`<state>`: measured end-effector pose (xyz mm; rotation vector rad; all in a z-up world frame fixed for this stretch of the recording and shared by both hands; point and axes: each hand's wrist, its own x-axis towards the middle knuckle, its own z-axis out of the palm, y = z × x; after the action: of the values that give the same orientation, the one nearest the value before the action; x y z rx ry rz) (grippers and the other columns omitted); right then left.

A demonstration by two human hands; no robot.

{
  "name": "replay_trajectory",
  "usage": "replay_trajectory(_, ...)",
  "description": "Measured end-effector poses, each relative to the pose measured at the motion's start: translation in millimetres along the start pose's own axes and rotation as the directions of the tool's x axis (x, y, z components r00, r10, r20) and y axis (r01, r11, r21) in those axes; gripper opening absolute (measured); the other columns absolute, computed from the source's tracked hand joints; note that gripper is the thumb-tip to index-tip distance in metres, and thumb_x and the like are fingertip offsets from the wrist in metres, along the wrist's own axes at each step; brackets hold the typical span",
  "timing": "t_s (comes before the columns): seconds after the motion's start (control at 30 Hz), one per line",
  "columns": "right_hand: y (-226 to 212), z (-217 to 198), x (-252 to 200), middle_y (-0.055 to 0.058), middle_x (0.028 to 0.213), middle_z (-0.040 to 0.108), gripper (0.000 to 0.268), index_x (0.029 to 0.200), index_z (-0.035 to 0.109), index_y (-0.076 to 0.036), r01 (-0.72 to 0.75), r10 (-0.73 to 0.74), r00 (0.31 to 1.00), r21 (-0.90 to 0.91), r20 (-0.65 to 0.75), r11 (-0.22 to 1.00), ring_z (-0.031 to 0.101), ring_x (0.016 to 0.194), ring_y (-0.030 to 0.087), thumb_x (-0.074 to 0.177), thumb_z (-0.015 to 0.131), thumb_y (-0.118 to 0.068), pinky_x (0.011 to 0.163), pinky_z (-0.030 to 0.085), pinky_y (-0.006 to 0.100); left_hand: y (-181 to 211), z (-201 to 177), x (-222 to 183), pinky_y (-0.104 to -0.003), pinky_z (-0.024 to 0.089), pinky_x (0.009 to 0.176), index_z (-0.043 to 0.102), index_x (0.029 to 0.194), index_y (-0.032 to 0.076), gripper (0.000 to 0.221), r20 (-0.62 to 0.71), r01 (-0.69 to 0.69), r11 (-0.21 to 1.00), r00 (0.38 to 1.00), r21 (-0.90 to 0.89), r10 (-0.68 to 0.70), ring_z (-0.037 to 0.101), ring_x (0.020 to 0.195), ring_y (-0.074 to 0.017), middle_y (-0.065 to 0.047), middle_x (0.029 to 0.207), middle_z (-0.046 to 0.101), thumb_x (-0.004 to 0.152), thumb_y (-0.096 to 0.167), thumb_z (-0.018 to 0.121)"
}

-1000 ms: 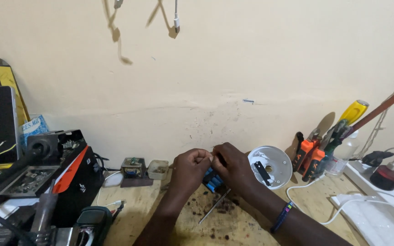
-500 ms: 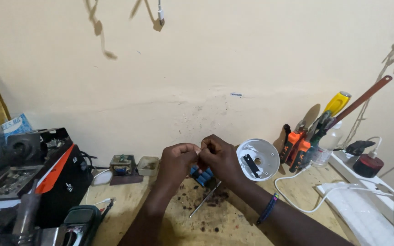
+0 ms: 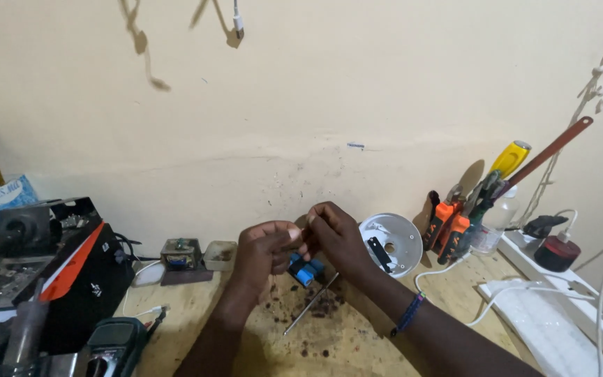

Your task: Fitting a battery pack and LED panel into a housing and soldering wires to a circuit board.

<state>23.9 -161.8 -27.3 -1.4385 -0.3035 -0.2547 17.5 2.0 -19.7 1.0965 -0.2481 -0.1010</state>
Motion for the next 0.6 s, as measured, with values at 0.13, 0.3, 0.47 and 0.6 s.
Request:
replay_trajectory(0.13, 13, -11, 2, 0.025, 0.069, 0.07, 0.025, 0.104, 0.07, 0.004, 0.066, -0.064, 0.997, -0.076, 0.033, 0.995, 0.076, 0.057, 0.031, 0.109, 0.055, -0.016, 0.055, 0.068, 0.044, -8, -13, 11, -0.021, 0.02, 0.044, 0.072, 0.102, -0.011, 0.018, -0.029, -0.035, 0.999, 0.999, -0.001, 0.035, 0.025, 0.046, -0.0008, 0.001, 0.061, 0.035, 0.089, 0.002, 0.073)
replay_trajectory(0.3, 11, -9, -1, 0.024, 0.075, 0.073, 0.022, 0.115, 0.071, 0.006, 0.238, -0.224, 0.97, -0.183, 0.096, 0.954, 0.079, 0.063, 0.029, 0.107, 0.057, -0.009, 0.06, 0.07, 0.044, -16, -23, 16, -0.024, 0.025, 0.042, 0.073, 0.112, -0.012, 0.021, 0.017, -0.029, 0.997, 0.999, 0.073, 0.028, 0.025, 0.044, -0.003, 0.0, 0.06, 0.038, 0.097, 0.002, 0.07)
replay_trajectory(0.47, 14, -8, -3, 0.024, 0.079, 0.075, 0.018, 0.119, 0.069, 0.003, 0.434, -0.397, 0.9, -0.31, 0.177, 0.846, 0.079, 0.065, 0.03, 0.104, 0.064, -0.005, 0.061, 0.068, 0.045, -12, -21, 16, -0.024, 0.024, 0.044, 0.071, 0.113, -0.012, 0.025, -0.021, 0.003, 0.999, 1.0, 0.032, -0.002, 0.025, 0.045, -0.003, 0.001, 0.062, 0.039, 0.095, 0.005, 0.073)
replay_trajectory(0.6, 25, -12, 2, 0.023, 0.084, 0.076, 0.017, 0.119, 0.071, -0.001, 0.551, -0.505, 0.833, -0.418, 0.226, 0.722, 0.08, 0.072, 0.036, 0.104, 0.067, -0.008, 0.065, 0.066, 0.047, -7, -18, 11, -0.026, 0.028, 0.043, 0.071, 0.118, -0.014, 0.028, -0.005, 0.022, 0.996, 1.0, 0.092, -0.022, 0.03, 0.044, -0.004, 0.0, 0.063, 0.042, 0.099, 0.007, 0.069)
